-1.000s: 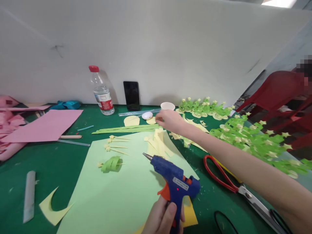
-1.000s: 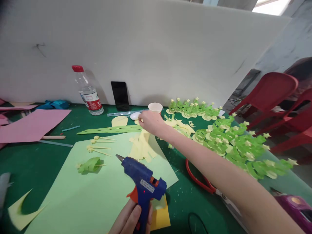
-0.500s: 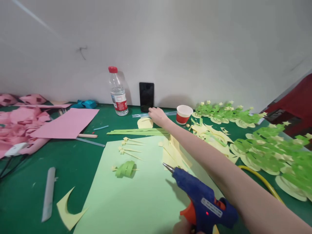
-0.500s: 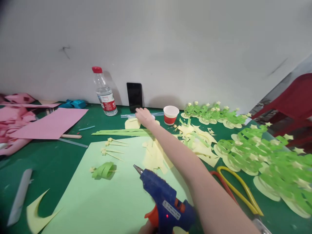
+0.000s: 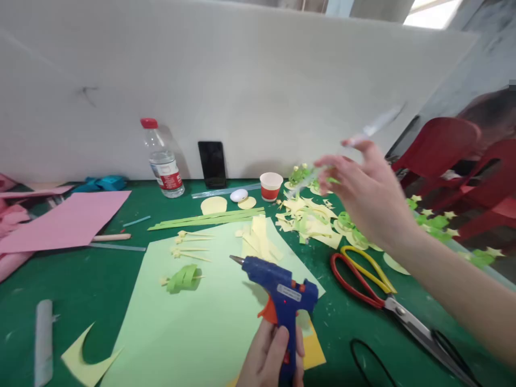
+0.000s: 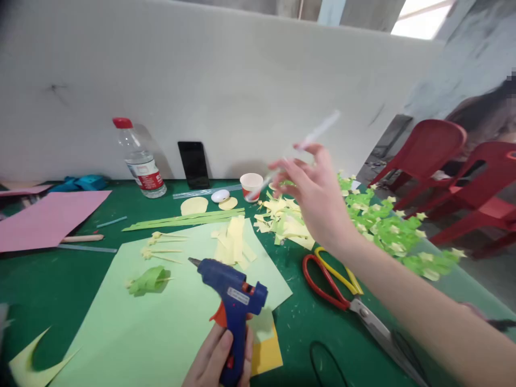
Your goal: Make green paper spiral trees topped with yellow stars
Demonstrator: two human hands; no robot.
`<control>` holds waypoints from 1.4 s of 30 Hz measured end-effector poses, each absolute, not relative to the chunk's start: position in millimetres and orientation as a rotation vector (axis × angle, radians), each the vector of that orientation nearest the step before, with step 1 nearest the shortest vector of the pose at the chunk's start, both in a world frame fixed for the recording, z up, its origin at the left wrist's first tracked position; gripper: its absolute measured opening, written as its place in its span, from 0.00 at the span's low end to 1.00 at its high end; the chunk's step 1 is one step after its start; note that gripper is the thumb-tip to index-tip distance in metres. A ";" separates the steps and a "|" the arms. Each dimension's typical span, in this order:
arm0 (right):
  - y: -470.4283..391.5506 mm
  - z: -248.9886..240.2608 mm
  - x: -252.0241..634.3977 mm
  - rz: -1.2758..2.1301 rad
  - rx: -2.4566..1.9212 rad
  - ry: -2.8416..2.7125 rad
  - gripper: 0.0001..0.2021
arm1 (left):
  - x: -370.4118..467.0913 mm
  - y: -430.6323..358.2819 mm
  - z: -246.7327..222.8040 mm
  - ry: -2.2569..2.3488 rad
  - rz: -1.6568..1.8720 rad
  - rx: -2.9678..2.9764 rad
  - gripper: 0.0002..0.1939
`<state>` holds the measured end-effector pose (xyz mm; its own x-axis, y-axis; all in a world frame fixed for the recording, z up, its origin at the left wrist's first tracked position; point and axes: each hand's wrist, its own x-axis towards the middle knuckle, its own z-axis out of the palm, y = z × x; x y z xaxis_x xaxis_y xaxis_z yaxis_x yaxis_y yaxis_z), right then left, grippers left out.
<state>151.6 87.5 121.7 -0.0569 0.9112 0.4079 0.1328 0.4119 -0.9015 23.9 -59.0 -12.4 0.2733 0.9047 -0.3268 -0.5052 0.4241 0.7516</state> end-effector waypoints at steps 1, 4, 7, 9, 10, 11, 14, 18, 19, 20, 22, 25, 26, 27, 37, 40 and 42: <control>64.5 120.0 166.9 0.901 -0.884 -1.377 0.10 | 24.8 -58.7 -5.4 0.816 1.032 0.536 0.28; 9.4 108.5 196.8 0.873 -0.850 -1.179 0.06 | 28.3 -58.9 17.3 0.712 1.053 0.440 0.26; -19.4 100.6 204.8 0.823 -0.762 -1.177 0.04 | 34.7 -59.9 35.5 0.571 1.075 0.443 0.23; -27.1 100.7 204.5 0.826 -0.702 -1.194 0.03 | 40.5 -61.3 42.8 0.512 1.068 0.447 0.22; -28.8 101.6 204.3 0.826 -0.678 -1.206 0.03 | 43.7 -62.2 45.1 0.494 1.061 0.443 0.22; -29.8 102.5 204.5 0.822 -0.659 -1.219 0.03 | 46.8 -63.0 46.8 0.481 1.052 0.436 0.21; -31.2 102.4 207.4 0.781 -0.631 -1.248 0.04 | 54.9 -64.8 49.9 0.452 1.035 0.400 0.21; -31.8 95.6 211.4 0.714 -0.596 -1.309 0.09 | 60.5 -64.4 53.4 0.425 1.018 0.360 0.20; -31.6 94.1 211.6 0.704 -0.593 -1.317 0.10 | 61.2 -64.0 54.2 0.419 1.016 0.353 0.20; -31.2 93.1 211.7 0.698 -0.599 -1.318 0.10 | 61.6 -63.5 55.0 0.413 1.015 0.348 0.20; -30.0 92.8 211.3 0.676 -0.618 -1.307 0.10 | 62.1 -62.5 55.9 0.406 1.019 0.353 0.20; -28.1 95.6 210.6 0.603 -0.678 -1.273 0.07 | 61.9 -60.7 55.5 0.424 1.040 0.401 0.20; -27.5 96.9 210.3 0.578 -0.699 -1.257 0.06 | 61.7 -60.2 55.0 0.438 1.047 0.418 0.20; -27.0 98.0 210.1 0.559 -0.718 -1.241 0.05 | 61.4 -59.7 54.4 0.454 1.051 0.430 0.20; -10.8 96.6 214.0 0.694 -0.813 -1.325 0.04 | 58.9 -52.3 55.1 0.484 1.062 0.444 0.20; -9.9 94.4 216.2 0.669 -0.845 -1.303 0.03 | 57.9 -50.1 53.7 0.498 1.074 0.489 0.21; -11.4 93.0 218.6 0.643 -0.843 -1.254 0.04 | 56.8 -50.2 51.7 0.504 1.077 0.529 0.21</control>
